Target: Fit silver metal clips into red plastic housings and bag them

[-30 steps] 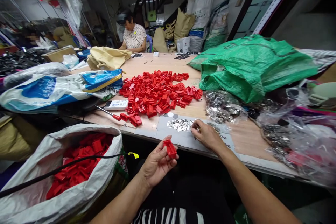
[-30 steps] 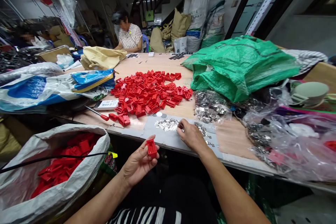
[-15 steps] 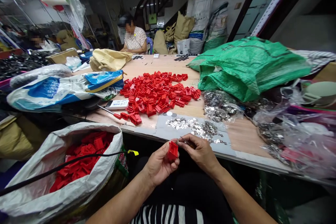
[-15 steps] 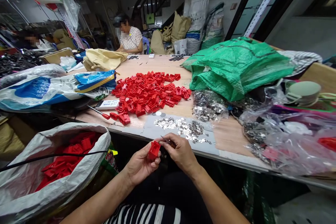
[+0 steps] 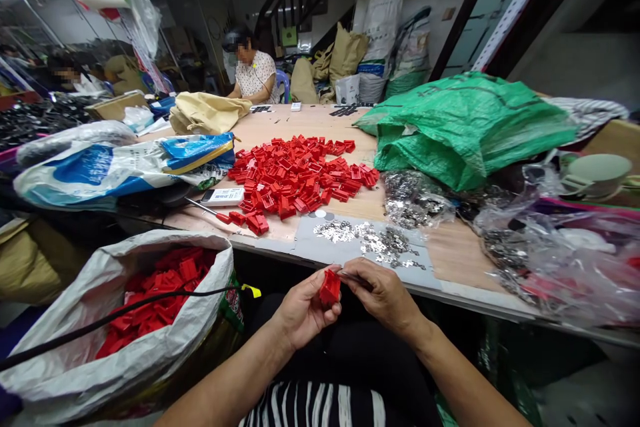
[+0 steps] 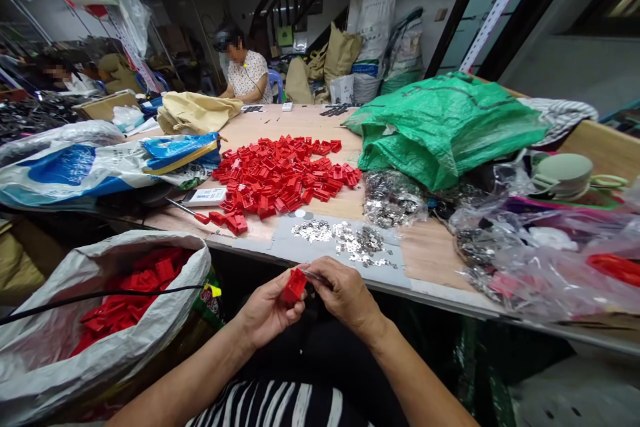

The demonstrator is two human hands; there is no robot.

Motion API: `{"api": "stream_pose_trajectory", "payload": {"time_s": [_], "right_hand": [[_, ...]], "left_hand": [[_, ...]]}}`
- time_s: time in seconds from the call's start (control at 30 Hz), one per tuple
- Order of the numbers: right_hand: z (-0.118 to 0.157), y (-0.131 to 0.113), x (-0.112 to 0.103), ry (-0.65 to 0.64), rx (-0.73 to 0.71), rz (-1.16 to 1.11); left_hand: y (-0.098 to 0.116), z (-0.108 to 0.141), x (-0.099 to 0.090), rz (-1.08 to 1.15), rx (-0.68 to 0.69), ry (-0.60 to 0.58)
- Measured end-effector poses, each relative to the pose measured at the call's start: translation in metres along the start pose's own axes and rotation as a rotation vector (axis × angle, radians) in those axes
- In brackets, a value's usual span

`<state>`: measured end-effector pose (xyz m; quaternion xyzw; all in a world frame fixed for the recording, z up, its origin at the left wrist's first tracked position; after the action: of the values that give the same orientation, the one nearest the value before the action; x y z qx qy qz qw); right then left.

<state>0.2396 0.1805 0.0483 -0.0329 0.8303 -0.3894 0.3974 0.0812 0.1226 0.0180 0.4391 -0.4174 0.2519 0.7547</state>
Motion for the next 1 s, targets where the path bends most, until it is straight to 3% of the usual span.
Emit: {"api": "stream_pose_trajectory", "payload": {"time_s": [0.27, 0.5, 0.67, 0.87, 1.0], "right_hand": [[-0.001, -0.001, 0.000, -0.083, -0.016, -0.037], [0.000, -0.004, -0.005, -0.198, 0.120, -0.158], [0.001, 0.006, -0.008, -0.137, 0.288, -0.319], [0.000, 0.016, 0.002, -0.144, 0.379, -0.522], [0.002, 0.014, 0.008, -0.234, 0.401, -0.654]], "left_hand": [[0.001, 0.001, 0.003, -0.038, -0.014, -0.004], [0.001, 0.001, 0.002, -0.026, -0.022, 0.010], [0.005, 0.001, 0.004, -0.067, -0.023, -0.009], [0.005, 0.001, 0.006, -0.139, -0.012, -0.027], [0.004, 0.000, -0.001, -0.195, -0.066, -0.023]]}}
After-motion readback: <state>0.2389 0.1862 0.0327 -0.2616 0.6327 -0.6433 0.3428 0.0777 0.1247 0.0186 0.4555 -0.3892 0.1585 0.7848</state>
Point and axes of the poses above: each hand's wrist, its own z-axis away from the middle knuckle, its own x-axis out of the palm, y = z × x, the point moved 1 cm from there along -z, towards the middle knuckle, and after that the axes turned 7 degrees about -y, right-handed, at the moved point
